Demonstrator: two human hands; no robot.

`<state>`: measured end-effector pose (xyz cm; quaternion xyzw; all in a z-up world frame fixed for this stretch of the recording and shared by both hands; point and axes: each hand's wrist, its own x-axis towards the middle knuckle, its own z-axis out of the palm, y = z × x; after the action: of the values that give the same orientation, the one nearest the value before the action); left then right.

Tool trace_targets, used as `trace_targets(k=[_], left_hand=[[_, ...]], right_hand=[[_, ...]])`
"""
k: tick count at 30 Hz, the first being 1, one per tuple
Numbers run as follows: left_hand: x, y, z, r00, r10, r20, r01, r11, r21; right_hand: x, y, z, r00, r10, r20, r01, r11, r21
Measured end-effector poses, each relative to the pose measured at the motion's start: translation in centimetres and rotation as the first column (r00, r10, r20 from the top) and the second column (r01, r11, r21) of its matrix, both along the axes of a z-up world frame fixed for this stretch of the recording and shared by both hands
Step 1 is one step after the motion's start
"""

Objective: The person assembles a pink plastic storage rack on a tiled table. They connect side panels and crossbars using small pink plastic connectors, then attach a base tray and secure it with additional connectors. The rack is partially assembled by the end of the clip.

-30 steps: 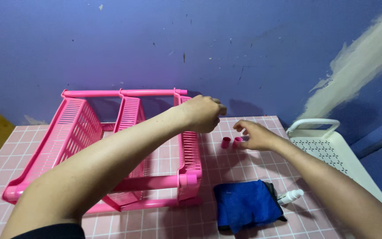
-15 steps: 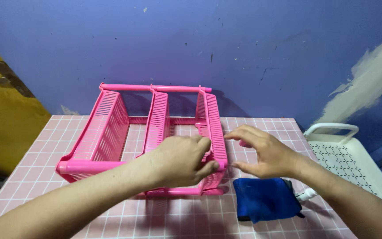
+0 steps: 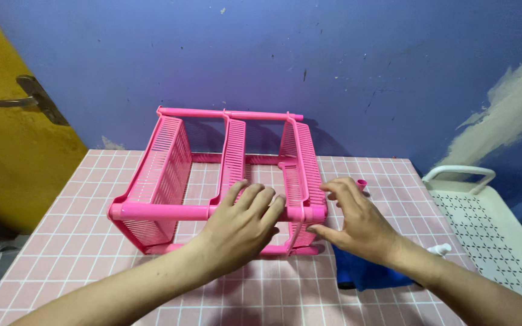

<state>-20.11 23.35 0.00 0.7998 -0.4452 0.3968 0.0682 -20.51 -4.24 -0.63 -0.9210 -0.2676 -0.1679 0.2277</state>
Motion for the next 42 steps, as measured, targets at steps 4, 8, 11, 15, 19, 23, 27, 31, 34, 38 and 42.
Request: trace_targets(k=[4, 8, 11, 15, 19, 23, 27, 31, 34, 38, 42], left_hand=[[-1.8, 3.4, -2.6, 0.958, 0.160, 0.237, -0.145, 0.986, -0.077], [-2.9, 6.2, -5.6, 0.926, 0.349, -0.145, -0.348, 0.937, 0.032], [-2.9, 7.7, -7.5, 0.729, 0.484, -0.483, -0.441, 0.873, 0.208], [-1.7, 8.5, -9.5, 0.707, 0.197, -0.679, -0.286, 0.958, -0.020], [-0.8, 8.2, -9.7, 0.540, -0.043, -0.841, -0.295, 0.926, -0.236], [-0.6, 7.8, -6.8, 0.587, -0.148, -0.796, -0.329, 0.854, -0.402], [-0.7, 7.6, -1.8, 0.584, -0.115, -0.804, -0.405, 0.816, -0.411], [0.4, 7.2, 3.0, 0.593, -0.203, -0.779, -0.373, 0.789, -0.489], [2.0, 7.4, 6.0, 0.572, -0.133, -0.810, -0.458, 0.767, -0.449], [5.4, 7.6, 9.8, 0.663, 0.029, -0.748, -0.457, 0.808, -0.373], [7.9, 7.5, 12.7, 0.512, 0.152, -0.846, -0.551, 0.813, -0.187]], right_hand=[[-0.9, 0.6, -1.9, 0.891, -0.189, -0.413, 0.229, 0.972, 0.049], [-1.4, 1.7, -3.8, 0.806, -0.174, -0.566, 0.258, 0.963, 0.072], [-1.4, 2.4, -4.9, 0.785, -0.148, -0.602, 0.278, 0.952, 0.129], [-1.0, 3.0, -5.5, 0.709, -0.235, -0.665, 0.306, 0.952, -0.011], [-1.5, 3.8, -5.0, 0.806, -0.212, -0.553, 0.295, 0.953, 0.064], [-1.7, 3.7, -2.5, 0.845, -0.156, -0.512, 0.287, 0.939, 0.188], [-1.1, 3.5, 1.0, 0.910, -0.112, -0.398, 0.233, 0.934, 0.269], [-0.1, 3.6, 4.0, 0.934, -0.122, -0.336, 0.235, 0.918, 0.319], [0.5, 3.7, 5.4, 0.963, -0.060, -0.264, 0.161, 0.911, 0.379], [1.4, 3.3, 6.9, 0.986, 0.072, -0.148, -0.005, 0.912, 0.410], [2.6, 2.9, 8.0, 0.971, -0.014, -0.238, 0.122, 0.887, 0.445]])
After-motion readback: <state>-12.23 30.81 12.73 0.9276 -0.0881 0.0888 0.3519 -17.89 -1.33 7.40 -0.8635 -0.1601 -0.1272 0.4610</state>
